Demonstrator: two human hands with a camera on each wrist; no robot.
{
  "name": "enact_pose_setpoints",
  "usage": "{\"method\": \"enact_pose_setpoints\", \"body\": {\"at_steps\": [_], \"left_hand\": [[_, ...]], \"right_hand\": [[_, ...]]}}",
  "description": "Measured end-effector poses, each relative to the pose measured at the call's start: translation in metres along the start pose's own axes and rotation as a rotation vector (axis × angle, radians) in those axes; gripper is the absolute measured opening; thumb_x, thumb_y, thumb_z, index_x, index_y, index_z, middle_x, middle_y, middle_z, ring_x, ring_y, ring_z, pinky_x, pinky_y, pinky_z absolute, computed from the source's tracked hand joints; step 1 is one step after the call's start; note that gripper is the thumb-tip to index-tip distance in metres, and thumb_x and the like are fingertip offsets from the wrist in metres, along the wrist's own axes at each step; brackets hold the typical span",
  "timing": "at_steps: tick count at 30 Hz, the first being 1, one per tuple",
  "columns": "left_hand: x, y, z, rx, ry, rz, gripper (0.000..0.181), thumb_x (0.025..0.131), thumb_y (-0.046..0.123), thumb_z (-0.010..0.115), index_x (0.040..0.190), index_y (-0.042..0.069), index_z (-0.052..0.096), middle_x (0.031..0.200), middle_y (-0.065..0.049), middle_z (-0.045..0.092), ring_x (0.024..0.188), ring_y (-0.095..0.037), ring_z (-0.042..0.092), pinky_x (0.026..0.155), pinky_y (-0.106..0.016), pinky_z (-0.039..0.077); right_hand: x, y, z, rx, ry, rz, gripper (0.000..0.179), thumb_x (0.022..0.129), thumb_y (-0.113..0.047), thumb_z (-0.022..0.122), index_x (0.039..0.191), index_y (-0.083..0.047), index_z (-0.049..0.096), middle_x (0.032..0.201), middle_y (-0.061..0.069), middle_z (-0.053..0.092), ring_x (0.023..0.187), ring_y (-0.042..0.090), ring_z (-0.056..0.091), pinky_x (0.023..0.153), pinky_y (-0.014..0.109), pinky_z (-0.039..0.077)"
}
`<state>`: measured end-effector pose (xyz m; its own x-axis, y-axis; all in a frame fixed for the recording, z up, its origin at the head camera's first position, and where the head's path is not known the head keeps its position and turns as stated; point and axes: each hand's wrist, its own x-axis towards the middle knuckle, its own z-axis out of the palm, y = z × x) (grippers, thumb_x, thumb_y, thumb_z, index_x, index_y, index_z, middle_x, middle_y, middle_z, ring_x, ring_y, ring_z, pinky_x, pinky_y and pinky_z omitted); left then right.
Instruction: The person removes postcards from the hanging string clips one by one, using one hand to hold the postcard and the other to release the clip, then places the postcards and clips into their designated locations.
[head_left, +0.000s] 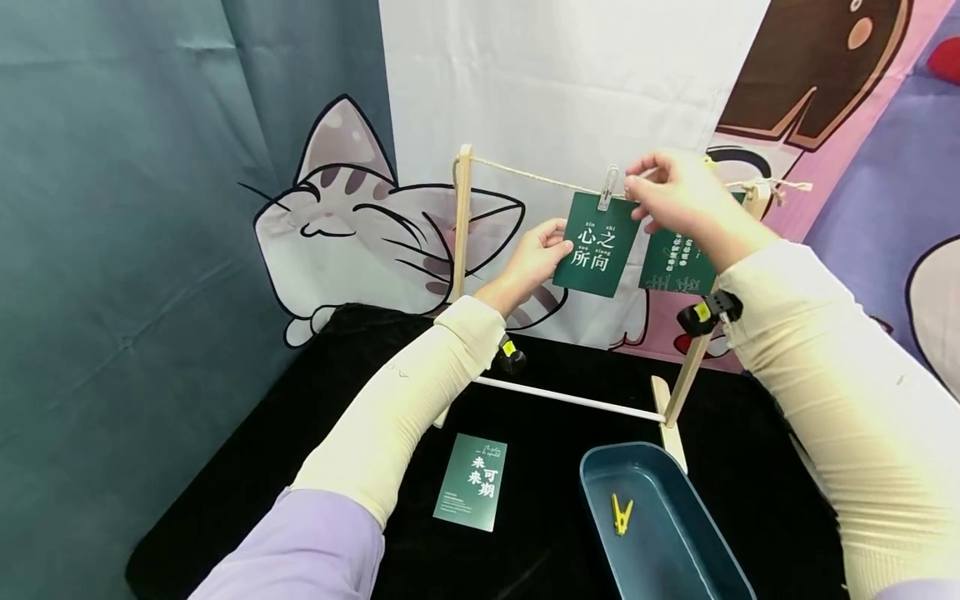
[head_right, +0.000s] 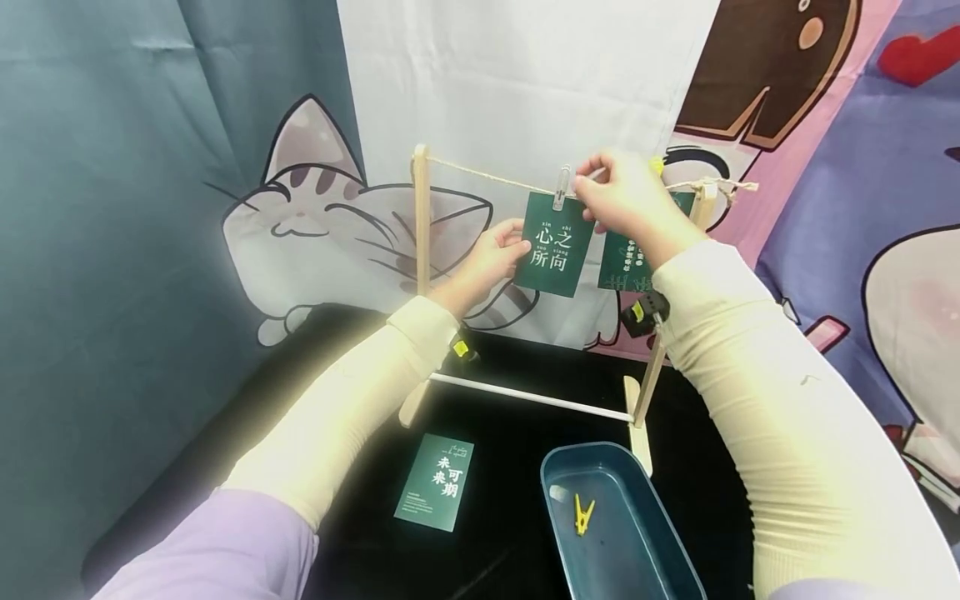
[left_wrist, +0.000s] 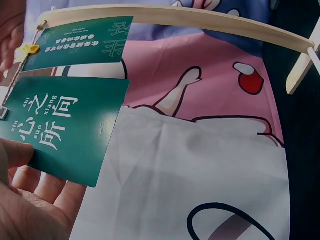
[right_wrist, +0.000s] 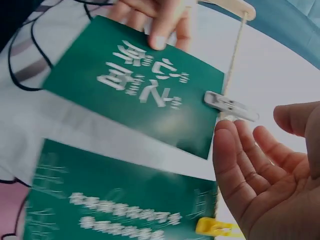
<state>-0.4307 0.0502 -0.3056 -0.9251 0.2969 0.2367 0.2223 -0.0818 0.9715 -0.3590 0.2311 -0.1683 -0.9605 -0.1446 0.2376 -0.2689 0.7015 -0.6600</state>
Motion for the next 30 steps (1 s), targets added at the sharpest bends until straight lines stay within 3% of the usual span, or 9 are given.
{"method": "enact_pose_setpoints", "body": {"at_steps": [4,9,12,15,20,23,27,30], "left_hand": [[0.000,0.000,0.002,-0.020,0.002,-0.006,0.029,0.104,0.003,0.052,0.131,0.007,0.059,0.115,-0.015,0.072,0.090,-0.023,0.073,0.074,-0.035,0.062],[-0.001,0.002,0.003,-0.031,-0.012,-0.012,0.028,0.104,0.003,0.052,0.131,0.006,0.060,0.115,-0.016,0.071,0.089,-0.023,0.073,0.074,-0.036,0.062],[-0.002,0.002,0.003,-0.024,-0.007,-0.012,0.028,0.103,0.002,0.053,0.130,0.006,0.060,0.115,-0.015,0.072,0.088,-0.022,0.073,0.073,-0.036,0.062],[-0.002,0.002,0.002,-0.009,0.015,-0.001,0.027,0.103,0.002,0.053,0.128,0.007,0.062,0.113,-0.014,0.073,0.087,-0.022,0.073,0.072,-0.035,0.062],[-0.004,0.003,0.003,0.032,0.032,0.032,0.026,0.102,0.002,0.054,0.126,0.007,0.063,0.110,-0.013,0.074,0.086,-0.023,0.073,0.070,-0.034,0.061],[-0.005,0.004,0.002,0.043,0.029,0.037,0.026,0.102,0.002,0.054,0.127,0.006,0.063,0.111,-0.014,0.074,0.086,-0.022,0.073,0.071,-0.034,0.061],[-0.007,0.007,0.001,0.014,0.006,0.026,0.027,0.103,0.002,0.053,0.129,0.005,0.060,0.115,-0.016,0.072,0.088,-0.023,0.073,0.072,-0.036,0.062],[-0.008,0.008,0.002,-0.009,-0.009,0.016,0.027,0.104,0.002,0.052,0.130,0.005,0.059,0.115,-0.017,0.072,0.090,-0.024,0.073,0.073,-0.037,0.062]], "right_hand": [[0.012,-0.013,-0.004,0.015,0.008,0.045,0.053,0.105,-0.032,0.051,0.148,-0.004,0.039,0.138,0.023,0.055,0.069,0.002,0.065,0.060,0.023,0.058],[0.020,-0.012,-0.003,0.161,-0.088,0.131,0.069,0.105,-0.030,0.051,0.161,-0.008,0.016,0.159,0.024,0.034,0.069,0.003,0.069,0.065,0.024,0.060],[0.023,-0.009,0.001,0.192,-0.127,0.158,0.072,0.105,-0.031,0.051,0.163,-0.010,0.012,0.160,0.023,0.031,0.067,0.004,0.070,0.064,0.024,0.060],[0.026,-0.006,0.007,0.159,-0.111,0.129,0.067,0.105,-0.031,0.052,0.161,-0.009,0.022,0.155,0.023,0.041,0.062,0.005,0.069,0.060,0.024,0.059],[0.028,-0.002,0.016,0.159,0.005,0.090,0.049,0.104,-0.025,0.058,0.144,0.000,0.049,0.136,0.023,0.060,0.053,0.004,0.065,0.052,0.020,0.055],[0.028,-0.003,0.022,0.268,0.086,0.124,0.037,0.101,-0.021,0.062,0.131,0.001,0.057,0.117,0.014,0.071,0.051,0.005,0.063,0.050,0.019,0.054],[0.027,-0.004,0.028,0.429,0.181,0.163,0.022,0.099,-0.017,0.065,0.116,-0.004,0.063,0.093,0.000,0.071,0.047,0.005,0.058,0.047,0.017,0.050],[0.027,-0.001,0.032,0.555,0.231,0.155,0.015,0.099,-0.014,0.066,0.110,-0.004,0.066,0.094,-0.001,0.072,0.043,0.005,0.052,0.044,0.016,0.046]]}}
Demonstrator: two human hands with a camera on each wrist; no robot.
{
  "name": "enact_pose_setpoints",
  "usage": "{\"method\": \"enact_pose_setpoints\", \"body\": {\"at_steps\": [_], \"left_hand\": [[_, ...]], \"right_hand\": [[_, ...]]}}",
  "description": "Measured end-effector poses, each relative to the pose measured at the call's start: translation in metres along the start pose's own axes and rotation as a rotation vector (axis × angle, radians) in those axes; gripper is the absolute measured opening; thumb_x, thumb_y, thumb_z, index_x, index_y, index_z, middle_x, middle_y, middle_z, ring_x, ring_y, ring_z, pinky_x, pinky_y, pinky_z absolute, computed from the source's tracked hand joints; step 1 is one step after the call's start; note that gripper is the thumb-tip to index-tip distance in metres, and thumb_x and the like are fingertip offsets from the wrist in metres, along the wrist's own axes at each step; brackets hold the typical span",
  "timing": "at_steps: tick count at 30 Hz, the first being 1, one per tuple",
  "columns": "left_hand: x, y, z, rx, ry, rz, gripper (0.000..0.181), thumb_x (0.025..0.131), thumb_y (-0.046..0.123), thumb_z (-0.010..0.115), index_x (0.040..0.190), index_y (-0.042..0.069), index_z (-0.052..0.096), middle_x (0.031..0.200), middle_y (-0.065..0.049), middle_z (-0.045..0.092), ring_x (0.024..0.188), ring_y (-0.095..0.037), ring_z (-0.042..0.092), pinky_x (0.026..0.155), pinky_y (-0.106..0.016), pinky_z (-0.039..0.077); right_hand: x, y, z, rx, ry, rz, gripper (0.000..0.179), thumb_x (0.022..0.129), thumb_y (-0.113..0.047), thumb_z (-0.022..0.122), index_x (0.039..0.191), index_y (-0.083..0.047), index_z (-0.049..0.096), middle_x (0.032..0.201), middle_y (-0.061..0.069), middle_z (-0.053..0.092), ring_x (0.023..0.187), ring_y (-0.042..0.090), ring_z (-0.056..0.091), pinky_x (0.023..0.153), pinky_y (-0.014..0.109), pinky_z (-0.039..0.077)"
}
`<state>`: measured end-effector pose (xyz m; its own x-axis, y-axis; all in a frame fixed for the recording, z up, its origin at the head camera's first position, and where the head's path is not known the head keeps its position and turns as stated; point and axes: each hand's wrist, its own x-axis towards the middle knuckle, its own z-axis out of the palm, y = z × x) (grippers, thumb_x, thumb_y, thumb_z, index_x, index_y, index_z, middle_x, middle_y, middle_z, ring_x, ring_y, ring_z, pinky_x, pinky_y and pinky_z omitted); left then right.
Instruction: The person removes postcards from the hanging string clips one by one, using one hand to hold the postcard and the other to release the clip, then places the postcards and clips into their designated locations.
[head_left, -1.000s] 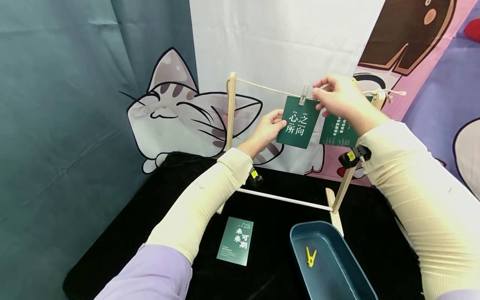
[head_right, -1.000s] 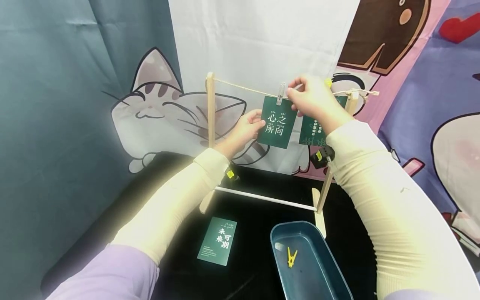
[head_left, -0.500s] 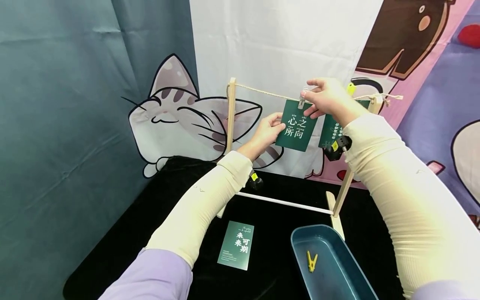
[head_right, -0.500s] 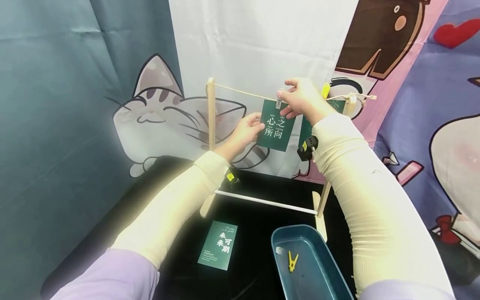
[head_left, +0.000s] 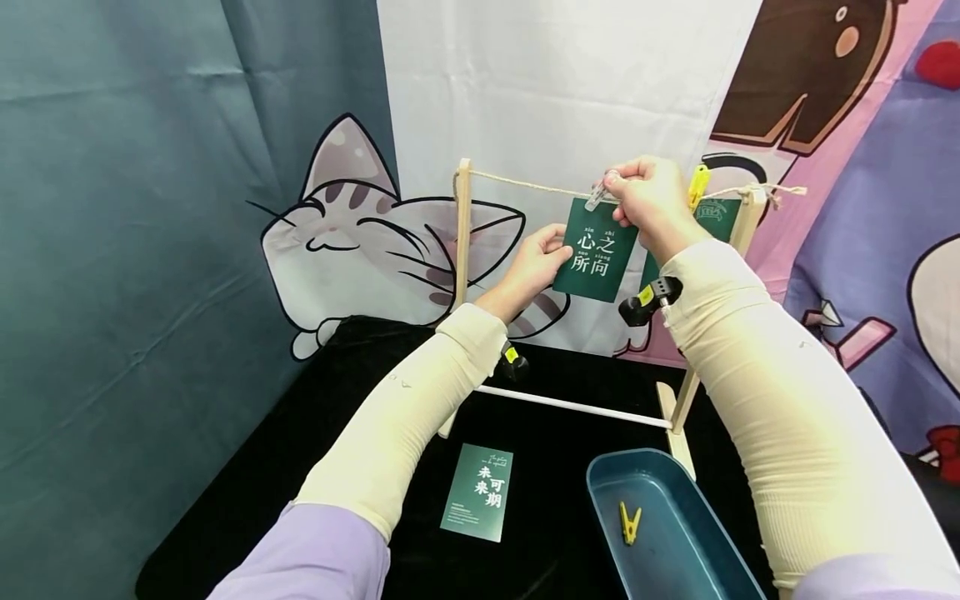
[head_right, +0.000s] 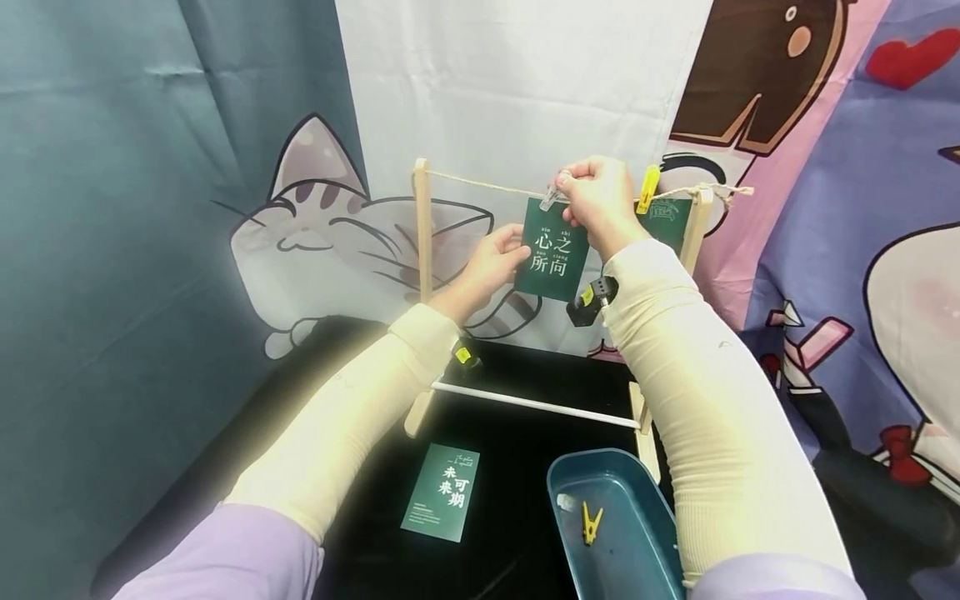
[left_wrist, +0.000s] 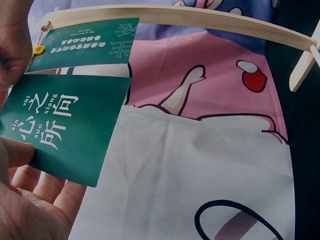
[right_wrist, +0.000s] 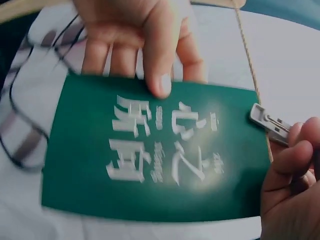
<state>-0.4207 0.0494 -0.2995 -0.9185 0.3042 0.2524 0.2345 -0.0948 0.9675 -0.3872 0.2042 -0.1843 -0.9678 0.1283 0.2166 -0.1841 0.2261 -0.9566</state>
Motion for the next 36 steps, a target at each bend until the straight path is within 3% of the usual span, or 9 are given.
{"method": "enact_pose_setpoints", "body": {"at_steps": [7,11,17,21,26,29,36], "left_hand": [[-0.003,-0.011,0.000,0.010,0.002,-0.040,0.029,0.103,0.001,0.052,0.131,0.006,0.055,0.115,-0.016,0.072,0.087,-0.024,0.073,0.071,-0.037,0.062],[-0.005,-0.020,-0.005,0.024,0.027,-0.039,0.033,0.102,0.001,0.053,0.134,0.011,0.048,0.114,-0.017,0.070,0.079,-0.021,0.071,0.065,-0.034,0.060],[-0.012,-0.031,-0.019,-0.012,0.067,-0.036,0.036,0.102,0.000,0.053,0.131,0.017,0.041,0.109,-0.018,0.070,0.075,-0.022,0.070,0.061,-0.034,0.059],[-0.021,-0.033,-0.025,-0.010,0.046,-0.012,0.034,0.102,-0.003,0.051,0.126,0.018,0.042,0.106,-0.019,0.071,0.075,-0.022,0.071,0.061,-0.035,0.060],[-0.038,-0.037,-0.039,0.026,-0.015,0.031,0.018,0.101,-0.002,0.054,0.116,0.008,0.056,0.106,-0.018,0.072,0.077,-0.019,0.071,0.061,-0.032,0.060],[-0.050,-0.040,-0.049,0.052,-0.044,0.021,0.013,0.102,0.002,0.057,0.113,0.005,0.063,0.109,-0.014,0.073,0.078,-0.017,0.070,0.058,-0.029,0.057],[-0.078,-0.048,-0.069,0.090,-0.101,-0.023,0.017,0.102,0.008,0.059,0.119,0.005,0.063,0.111,-0.013,0.074,0.074,-0.017,0.068,0.059,-0.031,0.058]], "right_hand": [[0.001,0.017,0.003,0.463,0.030,-0.013,0.005,0.098,-0.009,0.065,0.102,-0.006,0.063,0.100,0.004,0.074,0.041,0.009,0.054,0.041,0.018,0.046],[-0.002,0.021,0.002,0.602,-0.002,-0.085,0.010,0.100,-0.010,0.062,0.106,-0.003,0.063,0.099,0.005,0.070,0.046,0.011,0.059,0.045,0.019,0.050],[-0.012,0.025,-0.002,0.687,-0.078,-0.140,0.028,0.098,-0.015,0.065,0.125,-0.009,0.062,0.105,0.012,0.071,0.049,0.015,0.061,0.049,0.021,0.052],[-0.019,0.036,-0.009,0.720,-0.102,-0.166,0.017,0.098,-0.014,0.065,0.113,-0.004,0.065,0.098,0.013,0.074,0.047,0.016,0.059,0.047,0.022,0.051],[-0.032,0.059,-0.023,0.728,-0.157,-0.188,0.018,0.100,-0.014,0.064,0.095,0.003,0.066,0.086,0.013,0.074,0.046,0.015,0.060,0.045,0.021,0.050],[-0.043,0.077,-0.034,0.708,-0.196,-0.190,0.019,0.101,-0.014,0.062,0.093,0.003,0.065,0.085,0.013,0.074,0.048,0.015,0.060,0.046,0.021,0.051],[-0.066,0.121,-0.064,0.638,-0.225,-0.148,0.019,0.102,-0.014,0.060,0.093,0.001,0.067,0.088,0.011,0.076,0.051,0.013,0.062,0.048,0.021,0.053]]}}
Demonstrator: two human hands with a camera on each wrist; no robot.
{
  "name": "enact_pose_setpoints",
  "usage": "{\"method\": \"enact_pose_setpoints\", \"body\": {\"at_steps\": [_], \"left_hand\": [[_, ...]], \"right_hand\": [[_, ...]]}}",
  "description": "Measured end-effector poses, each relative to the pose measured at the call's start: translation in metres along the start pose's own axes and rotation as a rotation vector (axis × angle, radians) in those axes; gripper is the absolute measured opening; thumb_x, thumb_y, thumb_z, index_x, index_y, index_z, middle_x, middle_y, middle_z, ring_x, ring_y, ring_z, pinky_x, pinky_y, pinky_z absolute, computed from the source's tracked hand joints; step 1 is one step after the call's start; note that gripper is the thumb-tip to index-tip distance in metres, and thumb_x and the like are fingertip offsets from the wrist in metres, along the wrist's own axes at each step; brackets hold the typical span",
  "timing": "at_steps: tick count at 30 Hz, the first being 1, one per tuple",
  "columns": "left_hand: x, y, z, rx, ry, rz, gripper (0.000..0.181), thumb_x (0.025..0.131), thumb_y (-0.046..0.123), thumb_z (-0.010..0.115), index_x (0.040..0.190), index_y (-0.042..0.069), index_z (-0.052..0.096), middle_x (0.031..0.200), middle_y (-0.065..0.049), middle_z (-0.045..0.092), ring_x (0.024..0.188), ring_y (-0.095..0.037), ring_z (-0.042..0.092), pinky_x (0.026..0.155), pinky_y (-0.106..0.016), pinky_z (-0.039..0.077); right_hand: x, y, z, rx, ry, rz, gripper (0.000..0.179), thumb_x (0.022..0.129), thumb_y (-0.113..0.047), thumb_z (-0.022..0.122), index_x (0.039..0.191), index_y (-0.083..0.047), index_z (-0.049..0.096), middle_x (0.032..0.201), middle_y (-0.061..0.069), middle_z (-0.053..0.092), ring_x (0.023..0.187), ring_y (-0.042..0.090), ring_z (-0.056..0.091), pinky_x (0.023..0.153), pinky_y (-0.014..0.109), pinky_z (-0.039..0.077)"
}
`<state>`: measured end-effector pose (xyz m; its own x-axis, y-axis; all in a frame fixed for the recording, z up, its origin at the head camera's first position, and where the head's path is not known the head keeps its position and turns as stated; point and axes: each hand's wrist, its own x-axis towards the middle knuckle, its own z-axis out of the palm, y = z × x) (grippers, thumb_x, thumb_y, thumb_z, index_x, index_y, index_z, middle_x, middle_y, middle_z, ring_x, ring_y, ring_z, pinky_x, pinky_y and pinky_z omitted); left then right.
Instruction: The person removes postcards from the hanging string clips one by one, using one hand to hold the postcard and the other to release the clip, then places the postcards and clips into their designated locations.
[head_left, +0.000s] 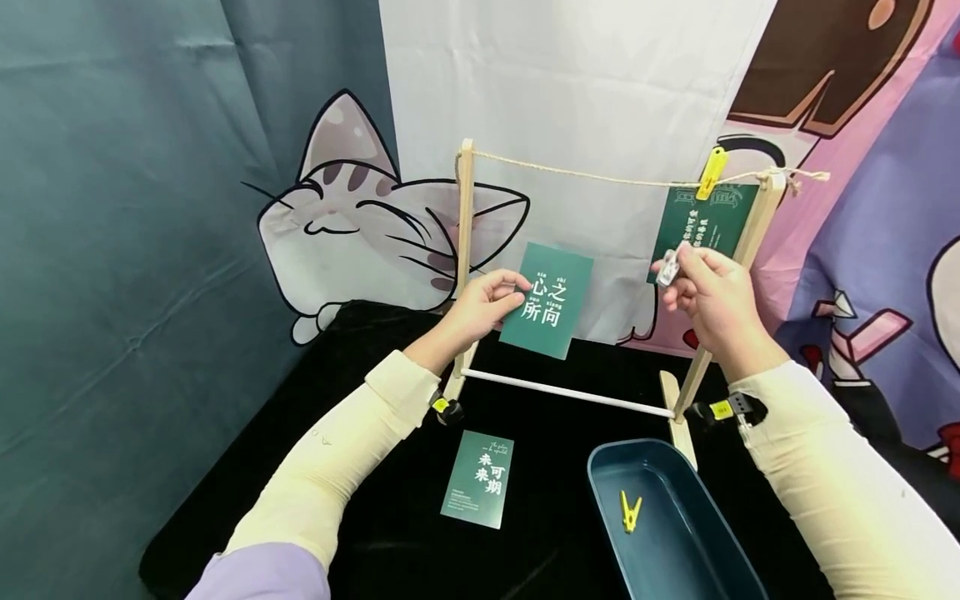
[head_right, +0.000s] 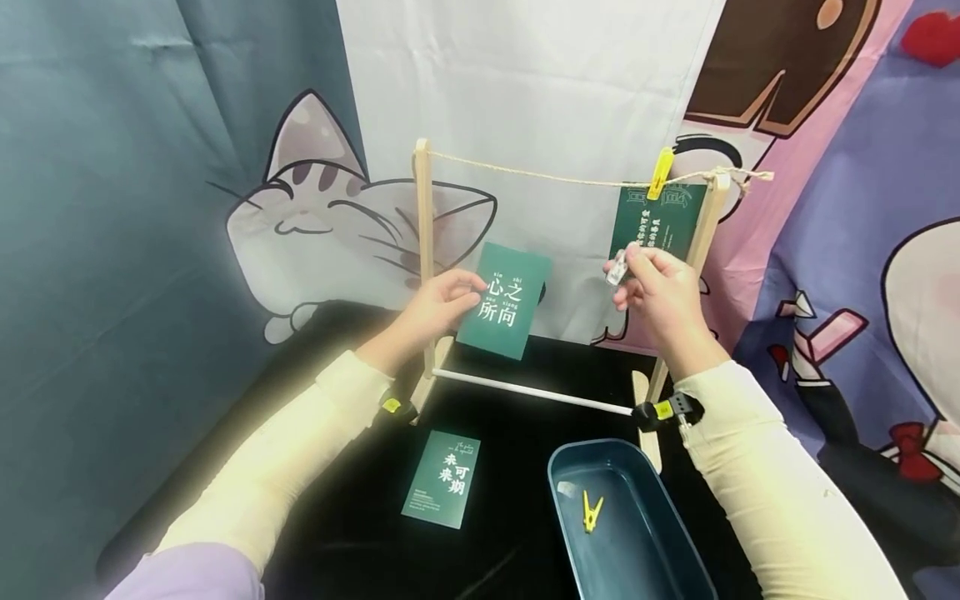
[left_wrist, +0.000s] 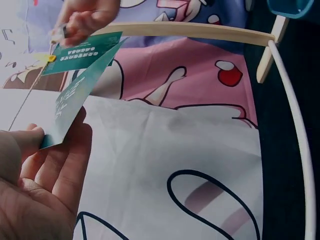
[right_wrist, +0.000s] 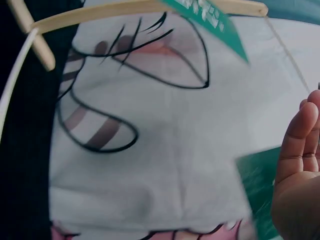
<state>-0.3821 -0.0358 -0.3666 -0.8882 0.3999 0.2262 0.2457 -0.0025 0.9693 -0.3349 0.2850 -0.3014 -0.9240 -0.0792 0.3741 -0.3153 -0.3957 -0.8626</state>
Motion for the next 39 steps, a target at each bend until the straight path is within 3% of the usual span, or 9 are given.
{"method": "enact_pose_setpoints", "body": {"at_steps": [5,10,15,20,24,30,34,39], "left_hand": [[-0.019,-0.015,-0.011,0.060,-0.022,0.000,0.019,0.102,0.010,0.061,0.120,0.006,0.064,0.097,-0.007,0.075,0.066,-0.016,0.062,0.058,-0.030,0.057],[-0.049,-0.038,-0.023,0.130,0.001,-0.038,0.020,0.101,0.012,0.062,0.120,0.008,0.066,0.084,-0.003,0.071,0.059,-0.016,0.054,0.053,-0.029,0.051],[-0.080,-0.071,-0.027,0.122,-0.003,-0.144,0.020,0.103,0.011,0.058,0.123,0.008,0.062,0.098,-0.005,0.074,0.059,-0.014,0.060,0.050,-0.031,0.052],[-0.111,-0.102,-0.022,0.046,-0.042,-0.230,0.025,0.100,0.005,0.061,0.124,0.005,0.058,0.115,-0.014,0.070,0.066,-0.017,0.065,0.049,-0.034,0.054],[-0.133,-0.124,-0.019,0.003,-0.078,-0.276,0.033,0.094,0.000,0.067,0.125,0.002,0.056,0.121,-0.017,0.069,0.075,-0.023,0.071,0.052,-0.040,0.059],[-0.157,-0.143,-0.013,0.063,-0.124,-0.358,0.038,0.090,0.003,0.074,0.124,0.003,0.058,0.096,-0.010,0.072,0.056,-0.019,0.066,0.046,-0.036,0.057],[-0.167,-0.149,-0.011,0.117,-0.175,-0.357,0.037,0.089,0.005,0.076,0.122,0.000,0.058,0.085,-0.007,0.069,0.043,-0.016,0.058,0.041,-0.038,0.054],[-0.179,-0.155,-0.009,0.227,-0.191,-0.356,0.034,0.089,0.005,0.076,0.119,0.001,0.059,0.081,-0.006,0.065,0.040,-0.013,0.056,0.039,-0.036,0.053]], "right_hand": [[-0.025,0.015,-0.025,-0.060,0.001,0.058,0.021,0.104,-0.014,0.057,0.094,-0.001,0.070,0.089,0.008,0.077,0.054,0.012,0.063,0.050,0.021,0.053],[-0.056,0.033,-0.048,-0.190,-0.034,0.154,0.022,0.105,-0.014,0.054,0.096,-0.004,0.072,0.091,0.005,0.077,0.057,0.011,0.063,0.051,0.022,0.054],[-0.085,0.049,-0.066,-0.279,-0.066,0.253,0.021,0.106,-0.014,0.054,0.100,-0.006,0.073,0.095,0.004,0.077,0.059,0.011,0.065,0.054,0.024,0.057],[-0.111,0.066,-0.078,-0.366,-0.074,0.362,0.018,0.105,-0.014,0.056,0.103,-0.009,0.073,0.094,0.003,0.076,0.063,0.012,0.067,0.055,0.026,0.058],[-0.135,0.077,-0.087,-0.469,-0.099,0.440,0.020,0.105,-0.014,0.057,0.109,0.000,0.069,0.090,0.002,0.074,0.067,0.014,0.069,0.057,0.029,0.059],[-0.159,0.087,-0.094,-0.697,-0.287,0.572,0.030,0.098,-0.010,0.065,0.117,0.013,0.059,0.097,0.013,0.070,0.077,0.020,0.070,0.060,0.037,0.060],[-0.171,0.092,-0.091,-0.859,-0.415,0.625,0.018,0.090,-0.003,0.071,0.104,0.007,0.065,0.089,0.013,0.069,0.072,0.020,0.066,0.056,0.035,0.058],[-0.186,0.098,-0.086,-1.043,-0.453,0.663,0.009,0.085,0.000,0.074,0.086,-0.003,0.065,0.070,0.004,0.064,0.062,0.019,0.062,0.050,0.031,0.055]]}}
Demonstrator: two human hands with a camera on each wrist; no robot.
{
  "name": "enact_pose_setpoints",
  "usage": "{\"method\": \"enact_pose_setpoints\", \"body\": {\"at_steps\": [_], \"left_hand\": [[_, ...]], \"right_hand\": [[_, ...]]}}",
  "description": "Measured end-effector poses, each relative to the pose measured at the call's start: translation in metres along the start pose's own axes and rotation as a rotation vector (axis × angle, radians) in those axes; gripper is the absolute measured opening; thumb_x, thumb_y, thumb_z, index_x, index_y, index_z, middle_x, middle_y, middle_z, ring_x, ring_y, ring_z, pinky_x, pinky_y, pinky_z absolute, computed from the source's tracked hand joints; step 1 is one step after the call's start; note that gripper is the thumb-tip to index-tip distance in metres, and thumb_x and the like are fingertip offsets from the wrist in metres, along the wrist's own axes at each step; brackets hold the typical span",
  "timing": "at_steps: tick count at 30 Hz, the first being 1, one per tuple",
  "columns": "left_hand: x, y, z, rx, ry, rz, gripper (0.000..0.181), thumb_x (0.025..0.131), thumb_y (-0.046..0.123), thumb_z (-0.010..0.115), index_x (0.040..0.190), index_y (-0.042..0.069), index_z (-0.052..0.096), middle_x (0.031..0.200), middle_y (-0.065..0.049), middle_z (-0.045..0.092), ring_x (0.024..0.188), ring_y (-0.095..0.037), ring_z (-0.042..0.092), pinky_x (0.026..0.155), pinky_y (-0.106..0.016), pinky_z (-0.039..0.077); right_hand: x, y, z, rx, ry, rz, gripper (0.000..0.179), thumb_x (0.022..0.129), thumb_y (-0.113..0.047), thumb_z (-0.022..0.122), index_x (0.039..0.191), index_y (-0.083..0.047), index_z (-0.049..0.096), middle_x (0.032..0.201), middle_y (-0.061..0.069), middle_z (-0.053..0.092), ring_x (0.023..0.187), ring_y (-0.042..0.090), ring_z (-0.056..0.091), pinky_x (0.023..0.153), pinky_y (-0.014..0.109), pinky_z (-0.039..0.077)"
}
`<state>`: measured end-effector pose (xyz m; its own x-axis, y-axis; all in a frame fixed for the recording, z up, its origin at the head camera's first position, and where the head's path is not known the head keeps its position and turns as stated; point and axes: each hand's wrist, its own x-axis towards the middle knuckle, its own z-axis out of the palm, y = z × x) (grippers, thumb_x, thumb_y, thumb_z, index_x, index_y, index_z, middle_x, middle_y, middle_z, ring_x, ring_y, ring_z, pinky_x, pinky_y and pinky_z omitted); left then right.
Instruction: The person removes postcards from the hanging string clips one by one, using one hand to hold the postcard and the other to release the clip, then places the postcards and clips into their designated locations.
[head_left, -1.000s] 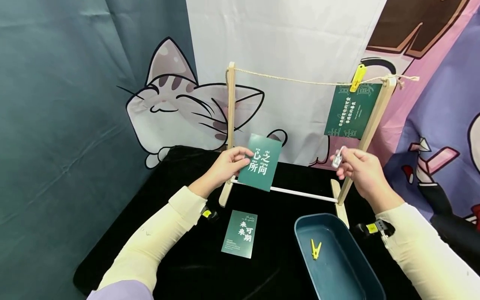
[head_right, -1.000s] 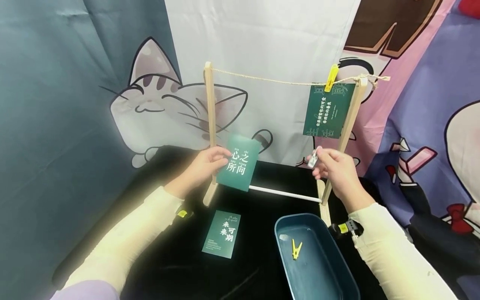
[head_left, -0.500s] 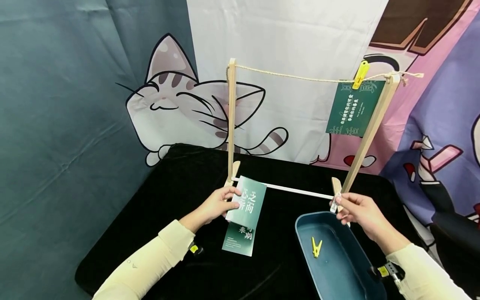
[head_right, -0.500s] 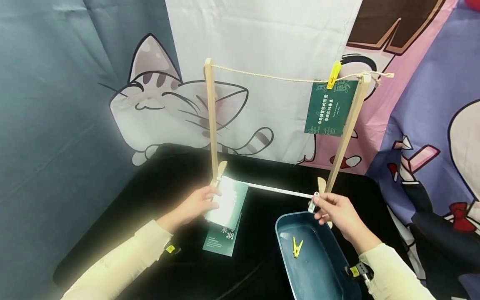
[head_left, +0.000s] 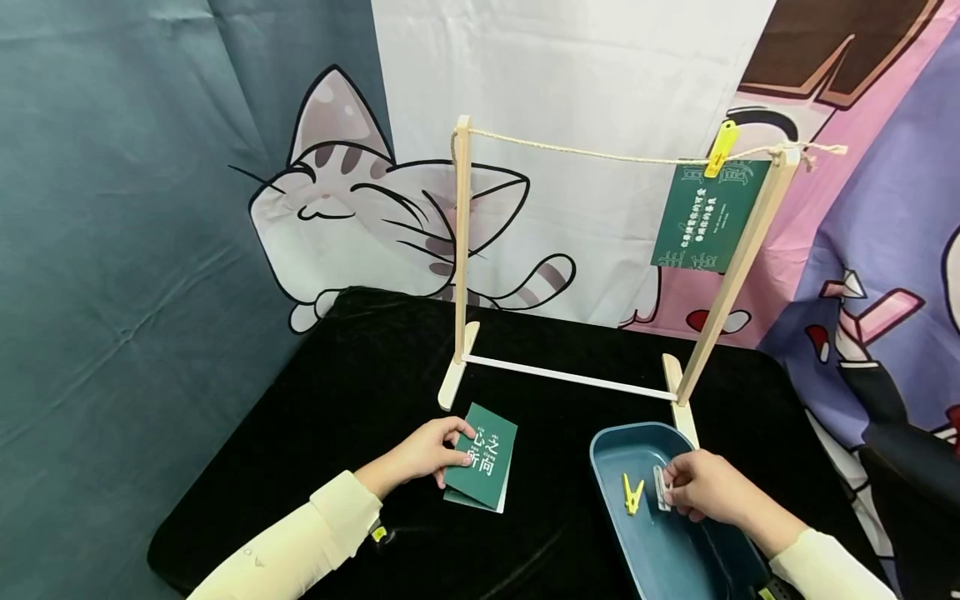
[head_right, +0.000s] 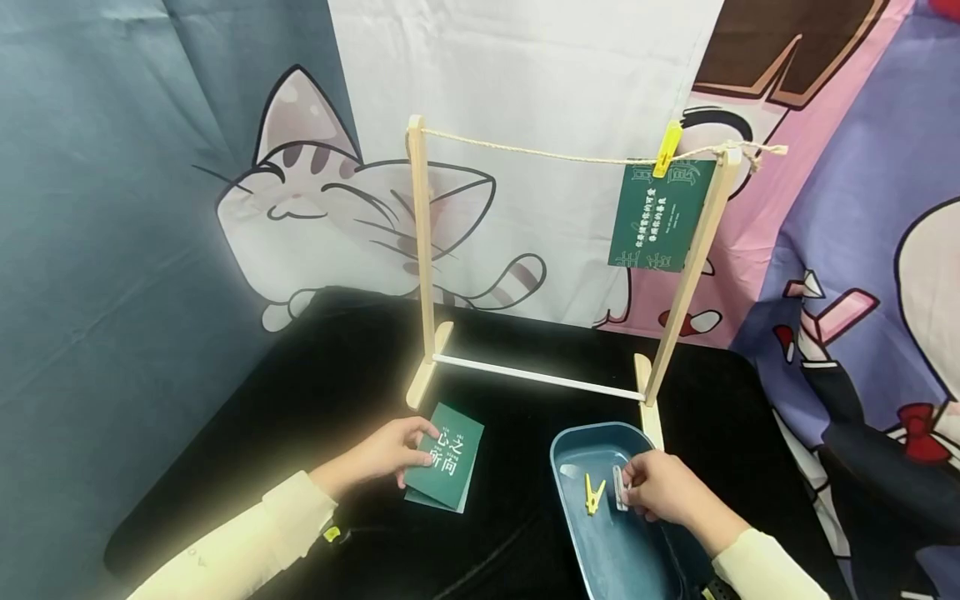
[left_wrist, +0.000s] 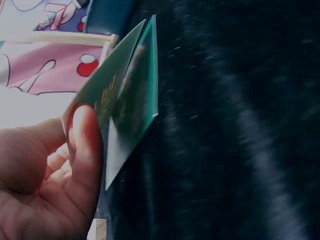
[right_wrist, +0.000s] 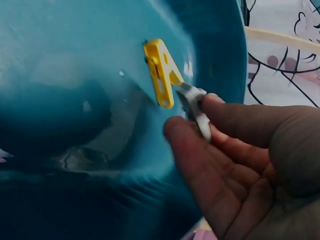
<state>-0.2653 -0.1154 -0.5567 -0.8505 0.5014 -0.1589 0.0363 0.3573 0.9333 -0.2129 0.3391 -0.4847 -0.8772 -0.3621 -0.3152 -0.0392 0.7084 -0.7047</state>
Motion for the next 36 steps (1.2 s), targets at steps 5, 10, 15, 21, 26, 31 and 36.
{"method": "enact_pose_setpoints", "body": {"at_steps": [5,10,15,21,26,31,36], "left_hand": [[-0.001,-0.002,0.005,0.322,0.061,0.045,0.033,0.087,0.016,0.081,0.114,0.012,0.062,0.068,0.002,0.055,0.037,-0.007,0.052,0.036,-0.030,0.050],[-0.001,0.002,0.008,0.617,0.109,0.144,0.033,0.081,0.024,0.085,0.106,0.015,0.065,0.066,0.007,0.059,0.052,-0.002,0.050,0.049,-0.024,0.047],[0.006,0.004,0.007,0.735,0.120,0.212,0.034,0.079,0.030,0.085,0.104,0.018,0.064,0.076,0.008,0.064,0.062,-0.004,0.051,0.061,-0.028,0.048],[0.010,-0.003,0.003,0.762,0.083,0.176,0.038,0.081,0.039,0.083,0.108,0.024,0.062,0.063,0.014,0.047,0.055,-0.002,0.043,0.052,-0.024,0.039],[0.008,-0.006,-0.001,0.764,0.063,0.173,0.038,0.082,0.042,0.082,0.109,0.026,0.061,0.061,0.015,0.045,0.052,-0.001,0.041,0.050,-0.021,0.036],[0.000,-0.006,0.000,0.732,0.064,0.192,0.036,0.084,0.039,0.081,0.112,0.025,0.063,0.061,0.016,0.045,0.052,0.000,0.041,0.049,-0.021,0.036],[-0.011,-0.006,0.005,0.677,0.022,0.156,0.038,0.089,0.037,0.077,0.122,0.025,0.062,0.060,0.016,0.047,0.051,0.000,0.043,0.049,-0.020,0.037]], "right_hand": [[-0.001,0.002,0.013,-0.055,0.015,0.103,0.014,0.083,0.000,0.075,0.078,-0.007,0.065,0.065,0.003,0.060,0.058,0.017,0.061,0.049,0.031,0.055],[0.003,0.003,0.020,-0.096,0.037,0.208,0.016,0.083,0.000,0.077,0.076,-0.007,0.064,0.063,0.005,0.060,0.055,0.016,0.061,0.050,0.031,0.055],[0.009,0.006,0.023,-0.165,0.063,0.259,0.020,0.080,0.002,0.077,0.072,-0.008,0.062,0.060,0.006,0.059,0.051,0.016,0.059,0.047,0.029,0.053],[0.016,0.006,0.026,-0.195,0.062,0.251,0.025,0.075,0.005,0.079,0.071,-0.008,0.058,0.060,0.006,0.058,0.050,0.017,0.059,0.045,0.029,0.052],[0.019,0.004,0.029,-0.170,0.071,0.256,0.030,0.072,0.007,0.081,0.072,-0.008,0.056,0.063,0.007,0.056,0.050,0.017,0.060,0.045,0.029,0.051],[0.018,0.005,0.032,-0.160,0.073,0.260,0.029,0.072,0.009,0.079,0.068,-0.008,0.056,0.061,0.007,0.056,0.049,0.017,0.060,0.045,0.028,0.051],[0.012,0.002,0.034,-0.193,0.019,0.267,0.024,0.079,0.003,0.077,0.069,-0.010,0.059,0.062,0.005,0.059,0.050,0.015,0.059,0.046,0.027,0.050]]}}
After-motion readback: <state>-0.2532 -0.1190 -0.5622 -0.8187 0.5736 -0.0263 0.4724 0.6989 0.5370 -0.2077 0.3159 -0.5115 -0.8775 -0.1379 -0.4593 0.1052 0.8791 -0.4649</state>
